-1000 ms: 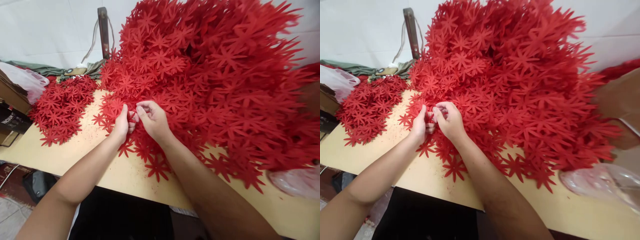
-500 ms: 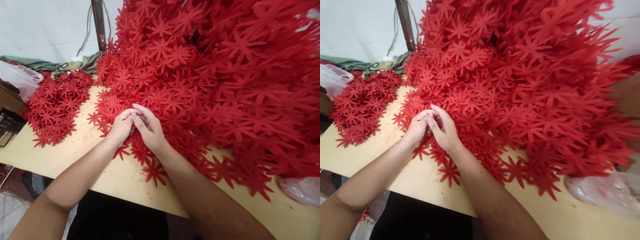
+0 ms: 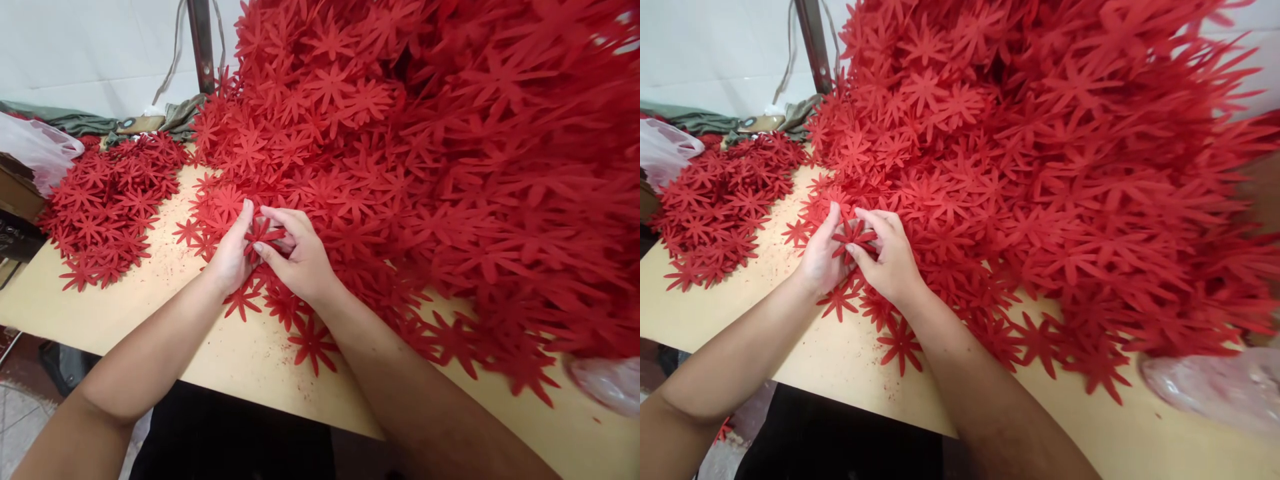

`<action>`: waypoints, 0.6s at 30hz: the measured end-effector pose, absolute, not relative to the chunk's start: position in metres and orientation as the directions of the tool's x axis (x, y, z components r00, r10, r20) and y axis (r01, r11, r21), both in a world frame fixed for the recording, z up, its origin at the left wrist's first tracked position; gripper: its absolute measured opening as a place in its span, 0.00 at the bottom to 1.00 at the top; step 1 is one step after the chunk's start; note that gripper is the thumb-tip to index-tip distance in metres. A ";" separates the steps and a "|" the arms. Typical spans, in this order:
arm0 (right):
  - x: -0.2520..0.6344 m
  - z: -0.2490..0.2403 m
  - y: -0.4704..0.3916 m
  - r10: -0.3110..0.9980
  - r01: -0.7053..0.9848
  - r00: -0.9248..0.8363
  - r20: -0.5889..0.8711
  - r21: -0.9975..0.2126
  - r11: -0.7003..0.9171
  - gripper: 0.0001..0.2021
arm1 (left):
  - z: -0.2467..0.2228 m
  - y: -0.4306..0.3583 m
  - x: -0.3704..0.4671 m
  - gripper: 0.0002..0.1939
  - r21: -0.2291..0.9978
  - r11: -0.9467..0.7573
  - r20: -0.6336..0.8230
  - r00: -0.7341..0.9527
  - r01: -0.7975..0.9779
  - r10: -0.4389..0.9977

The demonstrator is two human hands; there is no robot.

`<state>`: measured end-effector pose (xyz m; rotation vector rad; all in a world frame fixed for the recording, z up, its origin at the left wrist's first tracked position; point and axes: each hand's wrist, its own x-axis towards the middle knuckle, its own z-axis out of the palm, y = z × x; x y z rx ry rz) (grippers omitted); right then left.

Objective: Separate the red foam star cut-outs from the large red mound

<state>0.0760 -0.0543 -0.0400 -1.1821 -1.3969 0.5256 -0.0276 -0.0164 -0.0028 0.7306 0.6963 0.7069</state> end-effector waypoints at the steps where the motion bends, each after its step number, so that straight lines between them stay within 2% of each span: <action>1: 0.077 -0.040 -0.053 0.874 0.315 0.187 0.449 -0.870 0.380 0.23 | -0.002 -0.017 -0.028 0.28 0.782 0.538 -0.293 0.577 -0.314 0.763; 5: 0.081 -0.039 -0.051 0.874 0.331 0.214 0.437 -0.874 0.356 0.17 | -0.001 -0.020 -0.029 0.28 0.832 0.470 -0.210 0.617 -0.294 0.758; 9: 0.082 -0.031 -0.055 0.832 0.422 0.291 0.472 -0.844 0.331 0.08 | 0.001 -0.020 -0.030 0.26 0.879 0.382 -0.172 0.557 -0.285 0.812; 13: 0.085 -0.023 -0.058 0.764 0.476 0.363 0.534 -0.811 0.341 0.03 | -0.002 -0.014 -0.031 0.24 0.897 0.347 -0.161 0.529 -0.274 0.833; 18: 0.091 -0.024 -0.055 0.739 0.379 0.484 0.469 -0.873 0.306 0.05 | -0.007 -0.012 -0.032 0.12 0.969 0.069 0.054 0.472 -0.238 0.880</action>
